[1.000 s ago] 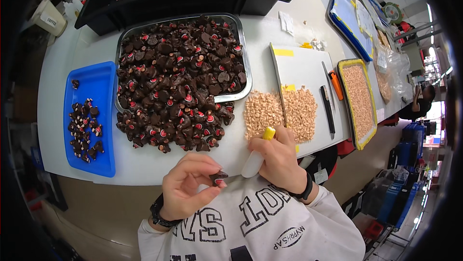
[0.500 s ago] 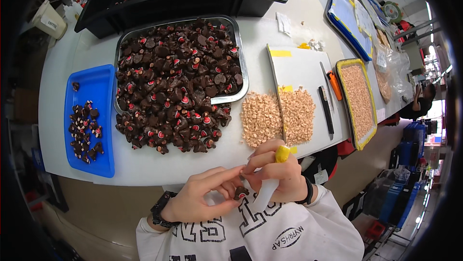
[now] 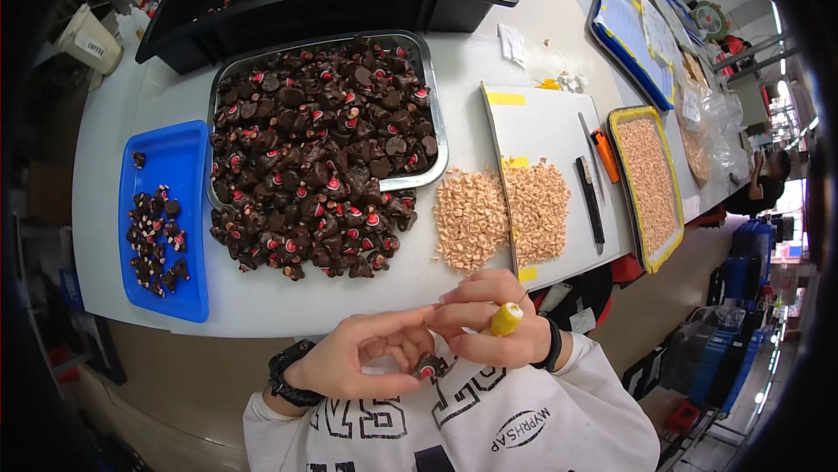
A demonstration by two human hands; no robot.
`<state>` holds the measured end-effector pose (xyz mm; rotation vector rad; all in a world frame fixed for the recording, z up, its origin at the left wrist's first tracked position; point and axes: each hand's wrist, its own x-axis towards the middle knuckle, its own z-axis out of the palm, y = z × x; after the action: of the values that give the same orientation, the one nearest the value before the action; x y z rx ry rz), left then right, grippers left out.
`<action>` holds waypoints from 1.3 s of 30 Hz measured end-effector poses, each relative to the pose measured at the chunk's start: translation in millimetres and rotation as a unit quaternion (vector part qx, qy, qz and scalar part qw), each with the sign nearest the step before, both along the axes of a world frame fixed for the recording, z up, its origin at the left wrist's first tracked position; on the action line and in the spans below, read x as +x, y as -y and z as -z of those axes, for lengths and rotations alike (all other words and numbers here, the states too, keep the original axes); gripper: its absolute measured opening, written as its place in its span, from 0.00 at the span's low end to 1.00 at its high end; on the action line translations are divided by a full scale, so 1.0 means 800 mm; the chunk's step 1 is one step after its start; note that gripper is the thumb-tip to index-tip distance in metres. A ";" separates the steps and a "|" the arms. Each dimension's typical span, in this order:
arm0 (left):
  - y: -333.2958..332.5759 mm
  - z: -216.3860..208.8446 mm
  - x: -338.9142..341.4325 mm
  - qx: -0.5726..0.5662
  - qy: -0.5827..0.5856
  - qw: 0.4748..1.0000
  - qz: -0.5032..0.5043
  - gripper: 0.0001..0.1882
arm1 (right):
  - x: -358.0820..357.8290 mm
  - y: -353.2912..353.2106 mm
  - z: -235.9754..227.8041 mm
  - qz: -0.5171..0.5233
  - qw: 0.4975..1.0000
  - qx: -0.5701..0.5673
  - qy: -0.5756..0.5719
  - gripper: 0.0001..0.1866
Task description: The person uses a small squeeze bottle to apply a yellow substance onto small chocolate pieces held in their left hand. They work over a table with trays of chocolates and chopped nuts, placing the decorated items into a blue tray.
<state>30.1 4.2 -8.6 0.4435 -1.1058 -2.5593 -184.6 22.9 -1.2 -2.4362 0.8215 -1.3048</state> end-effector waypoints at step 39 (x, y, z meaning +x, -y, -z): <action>-0.005 0.006 -0.016 -0.175 0.040 0.960 -0.216 0.22 | -0.035 -0.021 -0.016 -0.013 0.991 0.132 0.021 0.10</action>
<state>17.5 8.1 -13.5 0.6218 -1.2924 -1.9391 -212.4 39.5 11.7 -2.1984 0.8869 -1.1515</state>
